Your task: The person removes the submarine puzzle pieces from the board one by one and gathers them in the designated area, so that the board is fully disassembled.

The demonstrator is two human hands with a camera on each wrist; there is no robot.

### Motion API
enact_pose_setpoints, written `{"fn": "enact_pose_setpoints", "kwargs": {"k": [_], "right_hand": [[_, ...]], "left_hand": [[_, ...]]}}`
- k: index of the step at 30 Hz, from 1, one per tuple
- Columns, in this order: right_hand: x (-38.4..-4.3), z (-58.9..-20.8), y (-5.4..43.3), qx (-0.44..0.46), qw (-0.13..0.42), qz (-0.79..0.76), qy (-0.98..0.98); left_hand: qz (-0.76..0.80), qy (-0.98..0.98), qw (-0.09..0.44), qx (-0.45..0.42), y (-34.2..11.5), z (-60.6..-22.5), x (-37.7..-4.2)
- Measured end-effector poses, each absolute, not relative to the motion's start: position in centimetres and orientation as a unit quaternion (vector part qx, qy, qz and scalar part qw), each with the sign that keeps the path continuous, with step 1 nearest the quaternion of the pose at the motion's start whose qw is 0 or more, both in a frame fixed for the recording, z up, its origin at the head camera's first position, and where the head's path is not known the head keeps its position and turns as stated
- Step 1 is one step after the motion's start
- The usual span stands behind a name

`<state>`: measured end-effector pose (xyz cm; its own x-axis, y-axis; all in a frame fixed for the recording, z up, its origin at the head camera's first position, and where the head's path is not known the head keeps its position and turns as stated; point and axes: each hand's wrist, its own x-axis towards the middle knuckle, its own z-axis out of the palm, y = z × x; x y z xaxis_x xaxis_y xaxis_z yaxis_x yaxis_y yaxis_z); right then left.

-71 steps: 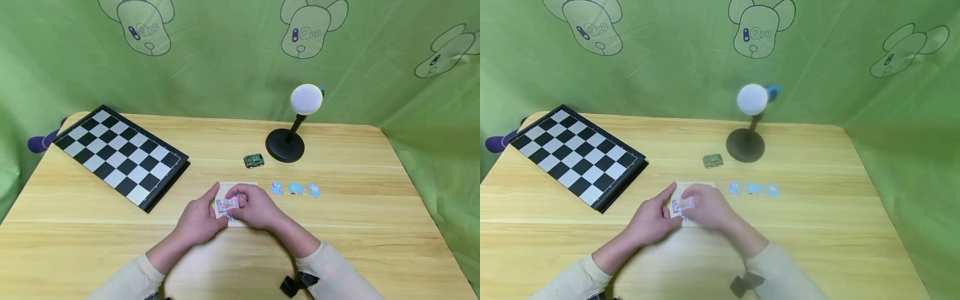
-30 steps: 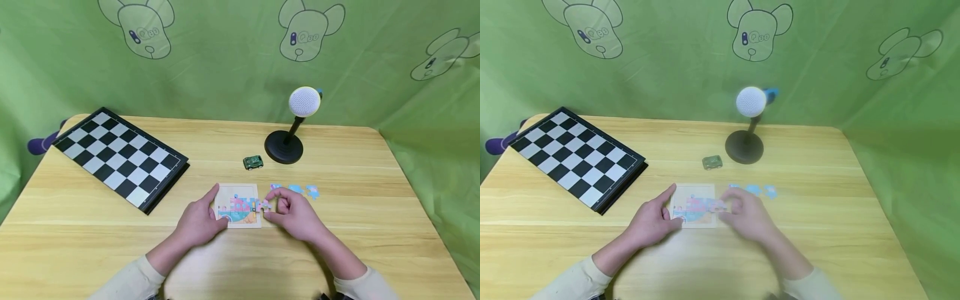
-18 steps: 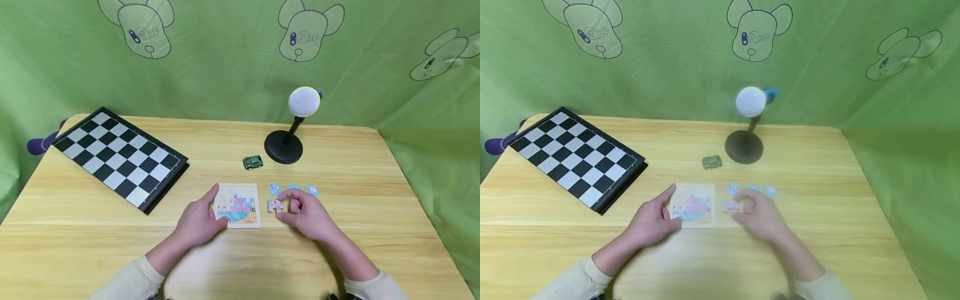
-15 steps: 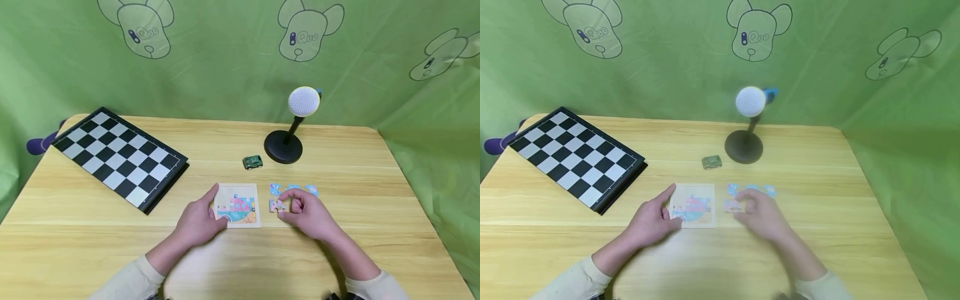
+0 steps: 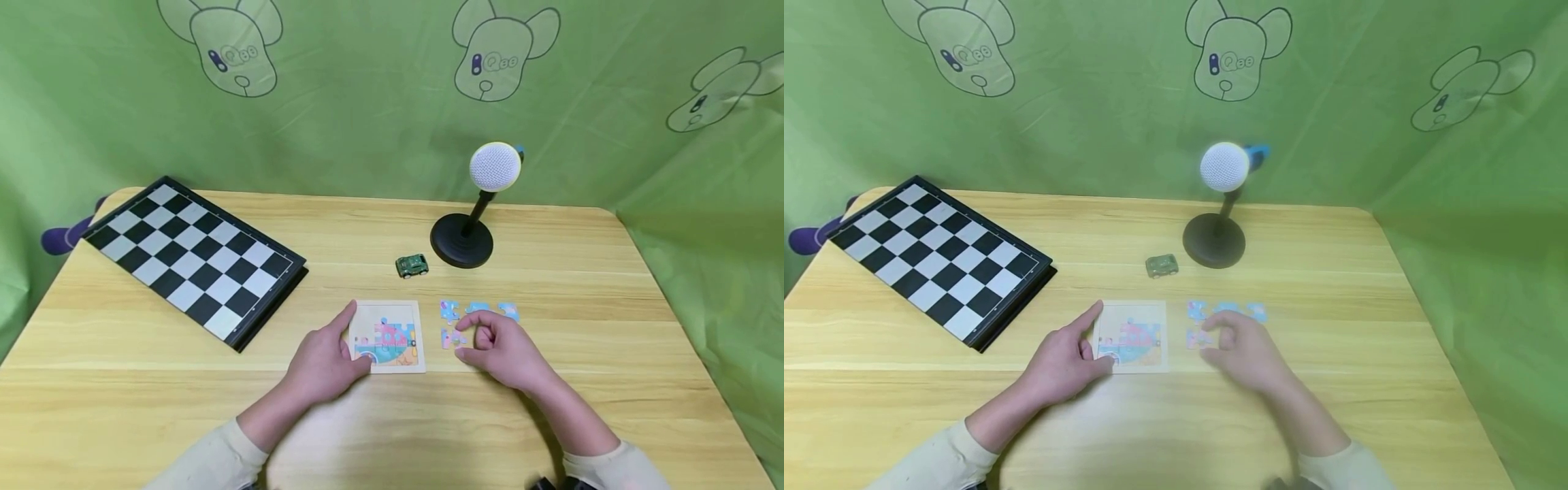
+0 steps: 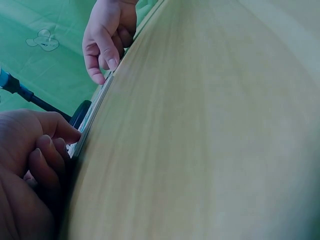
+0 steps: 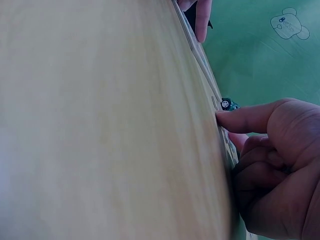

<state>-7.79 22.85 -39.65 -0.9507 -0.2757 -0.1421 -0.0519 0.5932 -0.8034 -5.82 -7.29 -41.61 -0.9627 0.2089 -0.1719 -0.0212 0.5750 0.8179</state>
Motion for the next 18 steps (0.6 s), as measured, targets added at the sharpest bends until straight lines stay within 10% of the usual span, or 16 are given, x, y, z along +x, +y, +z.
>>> {"fn": "enact_pose_setpoints", "kwargs": {"k": [18], "right_hand": [[-7.92,-39.62,22.63,-0.085,0.117,-0.439,0.887]], "left_hand": [[0.462,0.876,0.126,0.056,-7.33,-41.61,-5.80]]}}
